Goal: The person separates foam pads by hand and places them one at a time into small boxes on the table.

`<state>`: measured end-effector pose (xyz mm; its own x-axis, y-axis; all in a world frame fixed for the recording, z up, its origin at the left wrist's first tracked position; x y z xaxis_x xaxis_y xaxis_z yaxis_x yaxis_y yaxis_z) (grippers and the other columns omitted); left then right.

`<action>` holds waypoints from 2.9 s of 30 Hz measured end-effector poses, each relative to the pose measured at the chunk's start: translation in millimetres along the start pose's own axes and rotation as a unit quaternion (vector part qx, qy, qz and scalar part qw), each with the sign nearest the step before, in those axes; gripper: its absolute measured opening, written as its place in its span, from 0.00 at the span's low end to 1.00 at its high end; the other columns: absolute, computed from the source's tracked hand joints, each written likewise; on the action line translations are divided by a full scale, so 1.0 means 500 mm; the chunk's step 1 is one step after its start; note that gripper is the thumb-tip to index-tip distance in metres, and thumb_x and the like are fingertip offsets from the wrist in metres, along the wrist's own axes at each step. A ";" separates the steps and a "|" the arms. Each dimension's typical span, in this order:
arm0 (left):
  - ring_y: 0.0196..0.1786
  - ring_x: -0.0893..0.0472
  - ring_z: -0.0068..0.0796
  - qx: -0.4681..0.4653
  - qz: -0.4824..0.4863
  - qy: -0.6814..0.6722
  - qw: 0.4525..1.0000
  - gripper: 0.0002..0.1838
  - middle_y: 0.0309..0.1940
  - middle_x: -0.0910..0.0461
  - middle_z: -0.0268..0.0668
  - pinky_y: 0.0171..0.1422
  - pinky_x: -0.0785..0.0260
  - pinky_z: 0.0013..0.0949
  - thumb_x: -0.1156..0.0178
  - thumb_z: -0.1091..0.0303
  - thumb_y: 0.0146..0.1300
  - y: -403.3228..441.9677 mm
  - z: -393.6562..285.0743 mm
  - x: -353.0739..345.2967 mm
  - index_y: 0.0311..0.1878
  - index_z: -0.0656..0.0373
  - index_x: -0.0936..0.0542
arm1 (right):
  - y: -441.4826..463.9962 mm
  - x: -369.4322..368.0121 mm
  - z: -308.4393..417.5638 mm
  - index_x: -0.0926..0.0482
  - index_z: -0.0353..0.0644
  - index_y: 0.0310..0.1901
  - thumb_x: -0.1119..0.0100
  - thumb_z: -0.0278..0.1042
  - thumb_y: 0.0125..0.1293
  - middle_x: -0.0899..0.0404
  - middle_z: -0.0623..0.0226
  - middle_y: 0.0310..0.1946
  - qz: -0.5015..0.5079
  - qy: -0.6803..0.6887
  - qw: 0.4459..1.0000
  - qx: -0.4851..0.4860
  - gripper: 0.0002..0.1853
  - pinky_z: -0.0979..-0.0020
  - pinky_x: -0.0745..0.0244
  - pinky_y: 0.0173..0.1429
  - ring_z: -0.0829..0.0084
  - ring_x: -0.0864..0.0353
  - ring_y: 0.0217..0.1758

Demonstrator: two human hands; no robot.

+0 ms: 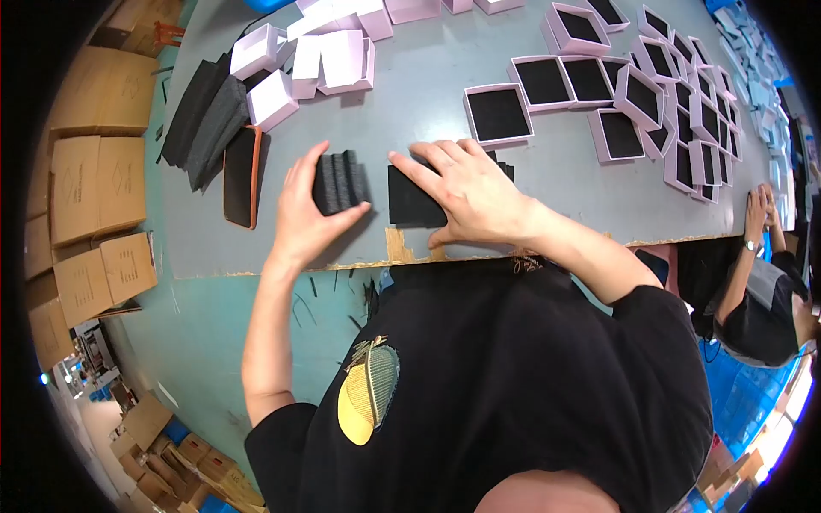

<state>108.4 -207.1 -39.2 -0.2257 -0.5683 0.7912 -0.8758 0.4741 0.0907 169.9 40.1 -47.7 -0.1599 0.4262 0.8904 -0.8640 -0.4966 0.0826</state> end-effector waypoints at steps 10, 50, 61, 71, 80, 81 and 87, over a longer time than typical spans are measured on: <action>0.78 0.44 0.53 -0.044 0.107 0.264 0.958 0.54 0.73 0.39 0.52 0.79 0.53 0.61 0.23 0.68 0.41 0.034 -0.089 0.019 0.75 0.51 0.38 | -0.106 0.087 -0.019 0.36 0.51 0.72 0.19 0.31 0.37 0.38 0.52 0.71 0.017 0.009 0.999 -0.049 0.55 0.53 0.39 0.76 0.49 0.40 0.75; 0.66 0.31 0.54 -0.342 -0.013 0.236 0.910 0.30 0.65 0.33 0.46 0.70 0.35 0.65 0.34 0.77 0.53 -0.054 -0.094 -0.181 0.55 0.29 0.21 | -0.077 0.069 -0.078 0.40 0.71 0.76 0.32 0.25 0.47 0.25 0.55 0.43 0.075 -0.162 0.981 0.076 0.53 0.59 0.25 0.53 0.57 0.24 0.44; 0.64 0.27 0.49 -0.306 -0.066 0.117 0.943 0.12 0.58 0.23 0.40 0.70 0.38 0.63 0.31 0.68 0.53 -0.055 -0.093 -0.188 0.42 0.43 0.14 | -0.074 0.049 -0.076 0.40 0.68 0.77 0.35 0.32 0.55 0.24 0.49 0.56 0.091 -0.226 0.967 0.078 0.46 0.63 0.25 0.55 0.59 0.22 0.50; 0.45 0.17 0.36 -0.243 0.000 -0.008 0.970 0.09 0.29 0.19 0.33 0.66 0.33 0.48 0.30 0.75 0.47 -0.151 -0.079 -0.112 0.34 0.57 0.17 | -0.070 0.056 -0.064 0.38 0.67 0.76 0.40 0.29 0.56 0.24 0.49 0.53 0.119 -0.216 0.967 0.057 0.43 0.62 0.27 0.58 0.56 0.23 0.52; 0.38 0.19 0.41 0.136 0.298 0.336 0.883 0.05 0.26 0.19 0.42 0.45 0.29 0.43 0.37 0.75 0.49 -0.322 -0.010 0.016 0.31 0.57 0.18 | -0.093 0.045 -0.065 0.37 0.66 0.75 0.40 0.21 0.52 0.26 0.52 0.50 0.015 -0.192 0.979 0.061 0.46 0.58 0.30 0.63 0.56 0.26 0.54; 0.37 0.20 0.41 0.147 0.244 0.311 0.907 0.06 0.27 0.19 0.41 0.44 0.29 0.42 0.37 0.75 0.48 -0.318 -0.036 0.021 0.31 0.58 0.18 | -0.095 0.042 -0.067 0.37 0.66 0.75 0.40 0.21 0.51 0.26 0.52 0.50 0.010 -0.185 0.980 0.065 0.47 0.58 0.30 0.63 0.56 0.26 0.54; 0.41 0.22 0.34 -0.274 0.036 0.162 0.947 0.09 0.37 0.20 0.33 0.47 0.29 0.38 0.33 0.72 0.49 -0.161 -0.109 -0.039 0.36 0.55 0.16 | -0.094 0.047 -0.072 0.37 0.66 0.75 0.38 0.21 0.50 0.26 0.50 0.52 0.016 -0.167 0.983 0.069 0.48 0.58 0.30 0.64 0.54 0.27 0.56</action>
<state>206.8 -197.2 -29.0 -0.0554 -0.3262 0.9437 -0.4898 0.8325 0.2591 189.6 100.6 -46.8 0.0010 0.1480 0.9890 -0.7842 -0.6136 0.0926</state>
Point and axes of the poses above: each hand's wrist, its own y-axis towards the middle knuckle, its own x-axis out of the back of the hand, z = x × y, the point moved 1 cm from there along y, towards the middle knuckle
